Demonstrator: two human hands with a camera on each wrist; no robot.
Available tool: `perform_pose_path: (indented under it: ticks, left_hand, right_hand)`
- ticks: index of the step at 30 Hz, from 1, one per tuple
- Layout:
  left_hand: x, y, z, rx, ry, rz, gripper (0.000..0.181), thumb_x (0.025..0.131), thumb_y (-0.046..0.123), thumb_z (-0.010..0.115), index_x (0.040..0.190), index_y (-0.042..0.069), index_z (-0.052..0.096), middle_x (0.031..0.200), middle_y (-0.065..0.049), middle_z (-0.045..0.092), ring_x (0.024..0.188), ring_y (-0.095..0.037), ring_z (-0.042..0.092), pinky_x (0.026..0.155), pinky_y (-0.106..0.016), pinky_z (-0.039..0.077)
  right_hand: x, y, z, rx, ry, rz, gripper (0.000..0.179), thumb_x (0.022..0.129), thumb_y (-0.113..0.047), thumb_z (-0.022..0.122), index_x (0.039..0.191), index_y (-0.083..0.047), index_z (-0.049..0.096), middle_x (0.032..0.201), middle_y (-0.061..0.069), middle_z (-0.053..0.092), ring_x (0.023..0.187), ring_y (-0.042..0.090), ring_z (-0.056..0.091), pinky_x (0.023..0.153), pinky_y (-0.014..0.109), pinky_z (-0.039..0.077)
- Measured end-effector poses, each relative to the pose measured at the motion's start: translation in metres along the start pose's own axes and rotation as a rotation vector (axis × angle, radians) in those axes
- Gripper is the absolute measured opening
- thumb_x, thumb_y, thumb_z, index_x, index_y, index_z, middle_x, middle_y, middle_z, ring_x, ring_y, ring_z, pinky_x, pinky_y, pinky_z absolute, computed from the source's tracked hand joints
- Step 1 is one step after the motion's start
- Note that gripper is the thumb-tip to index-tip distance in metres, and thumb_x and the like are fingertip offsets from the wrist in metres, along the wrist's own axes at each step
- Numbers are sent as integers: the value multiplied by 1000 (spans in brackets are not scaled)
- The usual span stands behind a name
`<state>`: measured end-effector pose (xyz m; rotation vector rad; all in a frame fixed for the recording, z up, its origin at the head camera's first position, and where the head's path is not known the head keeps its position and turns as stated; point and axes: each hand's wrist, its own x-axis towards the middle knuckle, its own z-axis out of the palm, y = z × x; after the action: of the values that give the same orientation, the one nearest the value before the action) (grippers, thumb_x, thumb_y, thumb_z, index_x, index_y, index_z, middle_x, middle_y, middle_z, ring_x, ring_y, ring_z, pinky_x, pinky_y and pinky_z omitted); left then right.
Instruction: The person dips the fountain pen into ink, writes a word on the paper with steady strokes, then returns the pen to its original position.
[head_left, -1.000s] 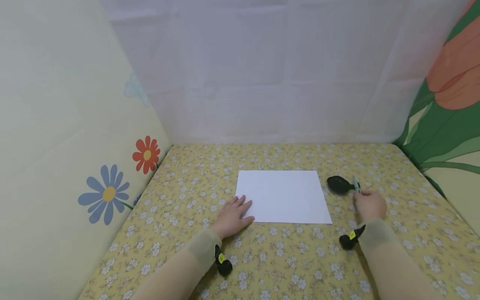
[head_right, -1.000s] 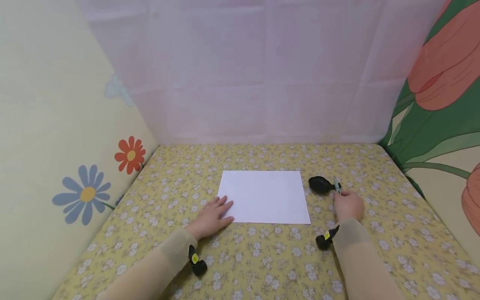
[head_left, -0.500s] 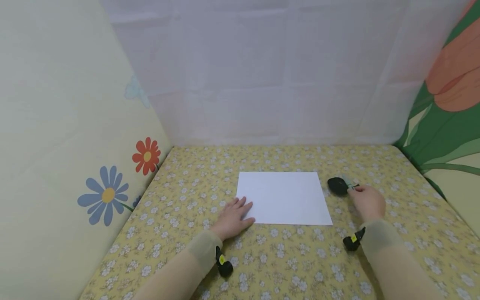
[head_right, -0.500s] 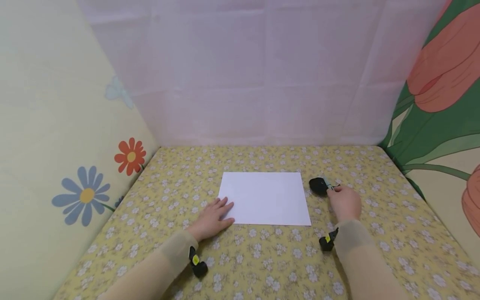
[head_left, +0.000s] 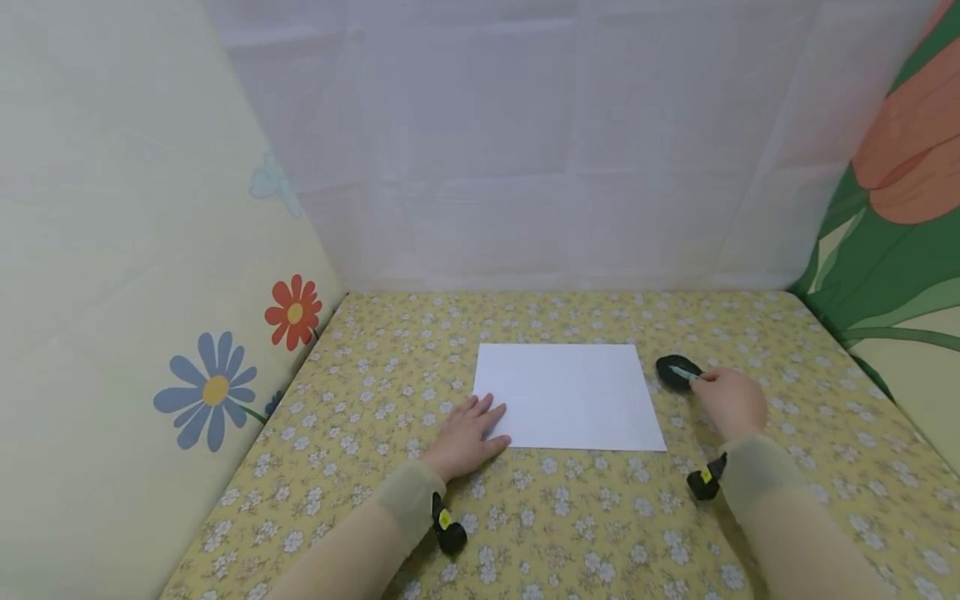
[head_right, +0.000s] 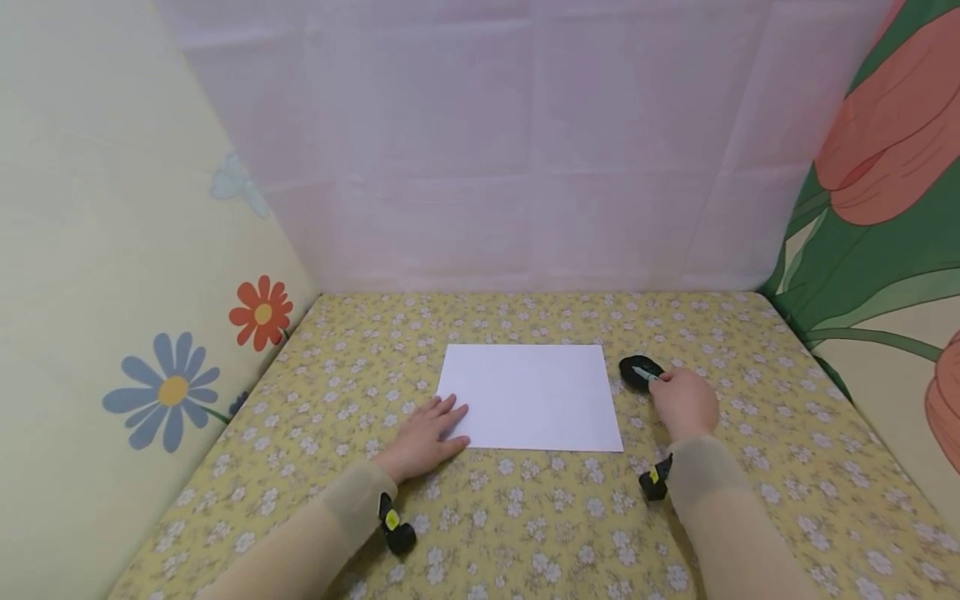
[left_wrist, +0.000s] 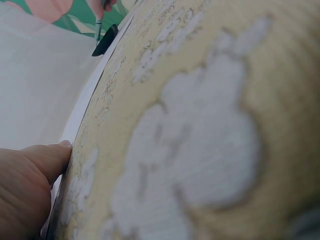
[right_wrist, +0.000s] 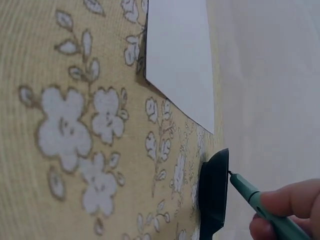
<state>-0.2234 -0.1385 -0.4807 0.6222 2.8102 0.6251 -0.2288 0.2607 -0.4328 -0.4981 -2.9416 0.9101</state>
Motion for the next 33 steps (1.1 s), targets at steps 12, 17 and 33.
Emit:
perform_pose_path:
  ticks: [12, 17, 33]
  left_hand:
    - [-1, 2, -1, 2, -3, 3, 63, 98, 49, 47, 151, 18, 33, 160, -6, 17, 147, -29, 9, 117, -50, 5]
    - [-2, 4, -3, 1, 0, -1, 63, 98, 49, 48, 151, 18, 34, 159, -6, 18, 146, -30, 10, 117, -51, 6]
    - [-3, 6, -5, 6, -2, 4, 62, 98, 48, 48, 151, 18, 34, 159, -6, 18, 146, -30, 10, 117, -51, 6]
  right_hand:
    - [2, 1, 1, -49, -20, -18, 40, 98, -24, 51, 117, 9, 61, 121, 31, 58, 95, 44, 60, 69, 50, 51]
    - [4, 2, 1, -54, -14, -27, 38, 97, -23, 51, 112, 9, 63, 113, 30, 61, 89, 41, 62, 65, 47, 51]
    - [7, -3, -3, 28, -35, 6, 48, 96, -24, 49, 125, 14, 52, 123, 36, 53, 95, 46, 59, 67, 49, 51]
